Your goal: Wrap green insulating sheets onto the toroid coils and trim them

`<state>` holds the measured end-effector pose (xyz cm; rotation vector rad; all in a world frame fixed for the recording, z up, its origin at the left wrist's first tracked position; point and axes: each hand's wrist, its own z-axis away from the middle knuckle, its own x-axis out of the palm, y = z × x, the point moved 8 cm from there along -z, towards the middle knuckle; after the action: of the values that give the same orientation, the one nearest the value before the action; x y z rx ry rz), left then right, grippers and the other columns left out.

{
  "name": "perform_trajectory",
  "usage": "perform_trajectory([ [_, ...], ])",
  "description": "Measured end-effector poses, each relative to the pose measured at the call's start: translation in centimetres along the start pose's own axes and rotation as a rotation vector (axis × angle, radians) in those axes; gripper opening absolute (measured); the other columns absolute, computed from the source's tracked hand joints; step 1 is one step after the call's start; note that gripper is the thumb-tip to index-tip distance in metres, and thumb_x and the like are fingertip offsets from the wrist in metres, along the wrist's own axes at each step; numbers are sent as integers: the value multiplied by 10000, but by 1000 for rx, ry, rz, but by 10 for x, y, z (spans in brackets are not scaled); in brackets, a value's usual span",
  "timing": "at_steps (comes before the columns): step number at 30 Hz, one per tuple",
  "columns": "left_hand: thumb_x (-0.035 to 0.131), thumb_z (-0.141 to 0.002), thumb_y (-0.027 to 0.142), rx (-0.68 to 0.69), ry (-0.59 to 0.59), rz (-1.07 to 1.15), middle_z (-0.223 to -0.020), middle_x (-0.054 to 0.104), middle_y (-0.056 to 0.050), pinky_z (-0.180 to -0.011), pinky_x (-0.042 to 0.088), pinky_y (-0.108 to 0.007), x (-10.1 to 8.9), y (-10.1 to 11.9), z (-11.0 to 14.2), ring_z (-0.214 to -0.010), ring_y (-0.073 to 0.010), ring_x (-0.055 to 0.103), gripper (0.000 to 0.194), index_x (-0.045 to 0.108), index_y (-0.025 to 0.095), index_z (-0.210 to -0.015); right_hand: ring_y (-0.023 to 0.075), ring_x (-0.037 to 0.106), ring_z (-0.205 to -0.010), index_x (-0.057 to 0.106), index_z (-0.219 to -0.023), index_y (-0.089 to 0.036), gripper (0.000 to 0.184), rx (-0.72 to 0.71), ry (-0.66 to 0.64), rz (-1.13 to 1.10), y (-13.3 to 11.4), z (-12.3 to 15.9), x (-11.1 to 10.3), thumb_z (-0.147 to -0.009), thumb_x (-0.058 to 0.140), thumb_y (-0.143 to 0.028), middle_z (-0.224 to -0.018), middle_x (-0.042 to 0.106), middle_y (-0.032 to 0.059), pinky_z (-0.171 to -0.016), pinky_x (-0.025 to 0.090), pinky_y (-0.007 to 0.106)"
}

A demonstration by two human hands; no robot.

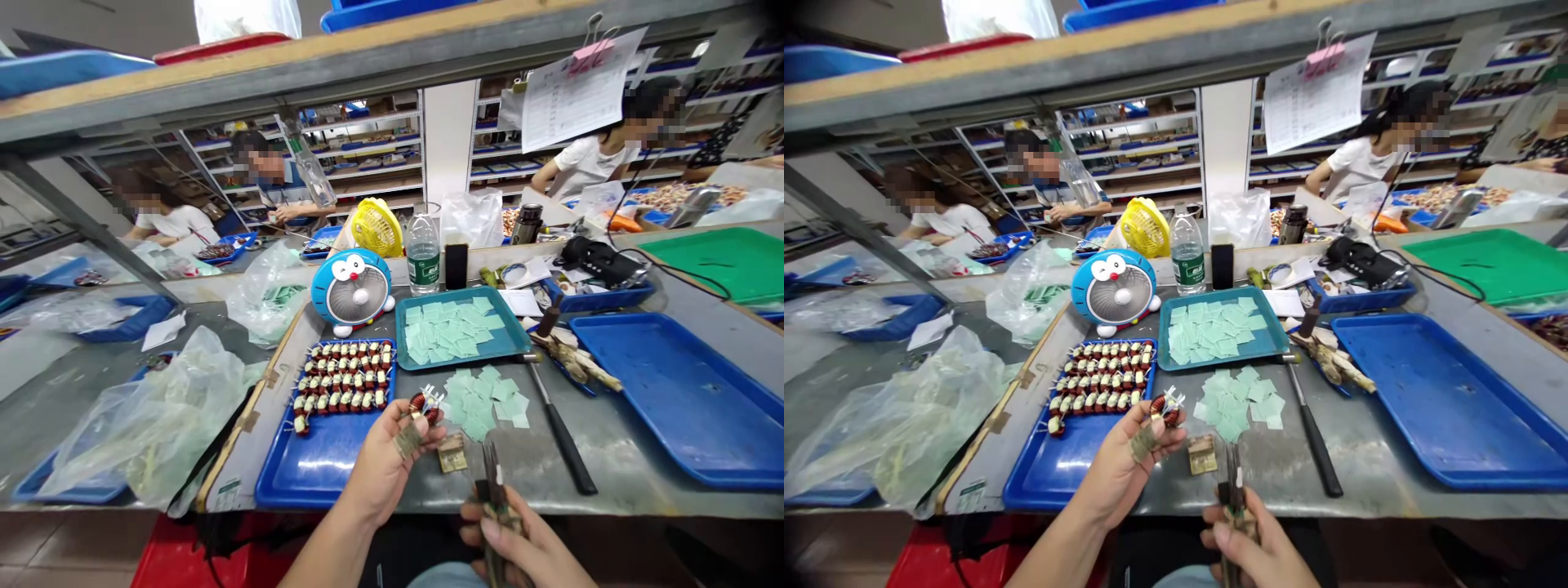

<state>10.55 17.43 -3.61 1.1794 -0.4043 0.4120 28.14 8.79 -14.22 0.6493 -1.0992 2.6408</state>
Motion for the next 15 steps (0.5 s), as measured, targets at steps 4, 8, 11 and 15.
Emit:
perform_trajectory([
  [4,747,-892,300,30,1,-30,-1141,723,-103,-941,505,-353,2,2,0,-962,-210,730,374,555,186,-1192,257,697,-904,696,-1059,-224,641,-21,6,-46,-3,0,0,-551,946,-523,-1031,735,94,-794,549,397],
  [8,713,-919,341,79,27,-87,-1145,731,-114,-976,489,-363,7,1,1,-1013,-224,719,536,476,199,-1378,201,679,-770,699,-921,-191,420,-125,-35,-151,-34,-4,21,-659,916,-438,-882,731,52,-780,546,373],
  [11,741,-889,387,131,59,-142,-1122,733,-113,-922,521,-364,13,-3,3,-1032,-256,713,516,522,193,-1315,183,663,-756,694,-1010,-192,368,-220,-39,-185,-67,-7,48,-757,861,-399,-850,725,40,-710,533,313],
  [15,745,-875,418,261,89,-300,-1240,682,-135,-925,531,-374,12,-7,9,-1106,-278,679,513,515,201,-1279,185,685,-798,686,-1115,-195,425,-241,-56,-261,-93,-7,81,-768,861,-366,-905,746,42,-723,538,288],
])
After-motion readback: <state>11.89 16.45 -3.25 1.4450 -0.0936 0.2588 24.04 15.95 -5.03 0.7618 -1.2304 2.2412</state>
